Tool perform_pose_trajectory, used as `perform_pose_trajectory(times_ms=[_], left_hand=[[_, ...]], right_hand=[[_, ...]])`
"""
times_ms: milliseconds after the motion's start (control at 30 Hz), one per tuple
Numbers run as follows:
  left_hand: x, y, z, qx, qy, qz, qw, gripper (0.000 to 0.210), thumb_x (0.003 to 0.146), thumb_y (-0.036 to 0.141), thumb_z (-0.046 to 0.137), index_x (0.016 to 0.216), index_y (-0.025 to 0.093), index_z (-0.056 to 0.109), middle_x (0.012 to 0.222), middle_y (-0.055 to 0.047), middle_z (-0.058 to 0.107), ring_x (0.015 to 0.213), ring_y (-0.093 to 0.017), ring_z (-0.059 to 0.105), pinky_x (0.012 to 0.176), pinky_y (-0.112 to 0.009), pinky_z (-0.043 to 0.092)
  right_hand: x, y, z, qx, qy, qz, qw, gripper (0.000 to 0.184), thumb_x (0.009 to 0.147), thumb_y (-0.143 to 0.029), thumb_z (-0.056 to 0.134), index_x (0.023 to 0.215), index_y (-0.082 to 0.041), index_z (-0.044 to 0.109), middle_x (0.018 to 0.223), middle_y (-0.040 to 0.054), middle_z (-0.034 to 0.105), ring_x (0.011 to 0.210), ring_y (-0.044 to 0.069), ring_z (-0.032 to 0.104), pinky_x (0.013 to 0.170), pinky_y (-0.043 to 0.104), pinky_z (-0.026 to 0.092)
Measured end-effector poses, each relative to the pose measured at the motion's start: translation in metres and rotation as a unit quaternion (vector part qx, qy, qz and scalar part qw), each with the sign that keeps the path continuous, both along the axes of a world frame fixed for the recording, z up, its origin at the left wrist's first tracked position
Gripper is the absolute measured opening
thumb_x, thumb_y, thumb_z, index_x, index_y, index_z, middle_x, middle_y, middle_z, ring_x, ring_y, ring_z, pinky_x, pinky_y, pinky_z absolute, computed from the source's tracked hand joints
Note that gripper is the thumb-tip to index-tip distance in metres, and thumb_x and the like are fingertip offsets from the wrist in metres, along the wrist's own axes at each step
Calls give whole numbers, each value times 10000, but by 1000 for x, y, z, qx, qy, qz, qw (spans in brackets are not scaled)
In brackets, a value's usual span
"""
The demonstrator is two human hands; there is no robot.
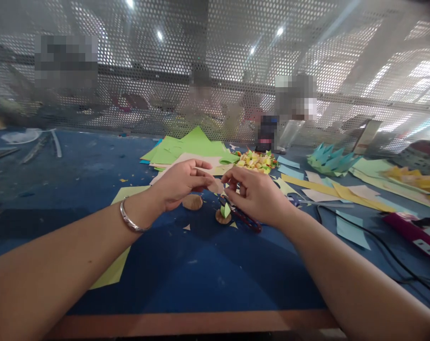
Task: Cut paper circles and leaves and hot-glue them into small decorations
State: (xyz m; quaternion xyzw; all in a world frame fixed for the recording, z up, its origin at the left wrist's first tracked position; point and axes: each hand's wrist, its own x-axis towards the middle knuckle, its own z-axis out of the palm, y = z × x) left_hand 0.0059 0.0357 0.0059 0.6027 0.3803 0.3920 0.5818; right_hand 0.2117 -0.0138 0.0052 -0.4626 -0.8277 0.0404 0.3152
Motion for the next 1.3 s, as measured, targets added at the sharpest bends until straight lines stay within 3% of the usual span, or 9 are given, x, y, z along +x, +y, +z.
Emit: perform_pose_trajectory(times_ms=[133, 267, 633, 833, 1067, 1300], left_hand=[[2, -4, 2, -15, -11, 2, 1000, 314, 783, 209, 769, 1059, 171, 626, 795, -18, 685, 689, -130, 627, 633, -269, 479], [6, -12, 5, -28, -15, -36, 999, 316, 777, 194, 762, 1061, 167, 628, 811, -11, 675, 760, -146, 662, 695, -284, 489], [10, -17, 4, 51, -46, -42, 997, 322, 808, 216, 768, 1071, 160, 591, 882, -9, 649, 836, -142, 649, 798, -309, 534], [8, -13, -2, 120, -33, -64, 990, 582, 763, 255, 838, 1236, 177, 509, 931, -19, 651, 890, -152, 649, 854, -310, 523], [8, -12, -4, 196, 18, -31, 980, 590, 763, 314, 830, 1235, 190, 499, 936, -23, 662, 859, -160, 668, 848, -320, 542], [7, -13, -1, 208, 34, -19, 977, 561, 768, 300, 825, 1217, 181, 510, 916, -25, 688, 847, -164, 681, 848, -319, 553]], right_hand=[[0, -1, 0, 14, -7, 22, 1000, 176, 847, -153, 608, 1014, -204, 631, 888, 8, 656, 657, 119, 539, 632, 231, 373], [0, 0, -1, 30, -14, 42, 999, 106, 887, -150, 579, 936, -194, 662, 883, 24, 652, 710, 133, 550, 661, 237, 383], [-2, 0, 1, -5, 52, 19, 998, 82, 866, -164, 599, 794, -184, 632, 745, -15, 618, 596, 99, 487, 611, 230, 362], [-1, -1, 4, -24, 77, -11, 997, 66, 840, -181, 614, 777, -187, 634, 658, -34, 577, 555, 97, 459, 578, 232, 347], [0, 3, 1, -32, 80, -25, 996, 110, 866, -258, 624, 781, -188, 623, 653, -31, 576, 549, 96, 452, 571, 239, 343], [0, 3, 2, -17, 71, -34, 997, 118, 863, -253, 634, 767, -187, 617, 680, -28, 590, 560, 94, 463, 584, 241, 351]])
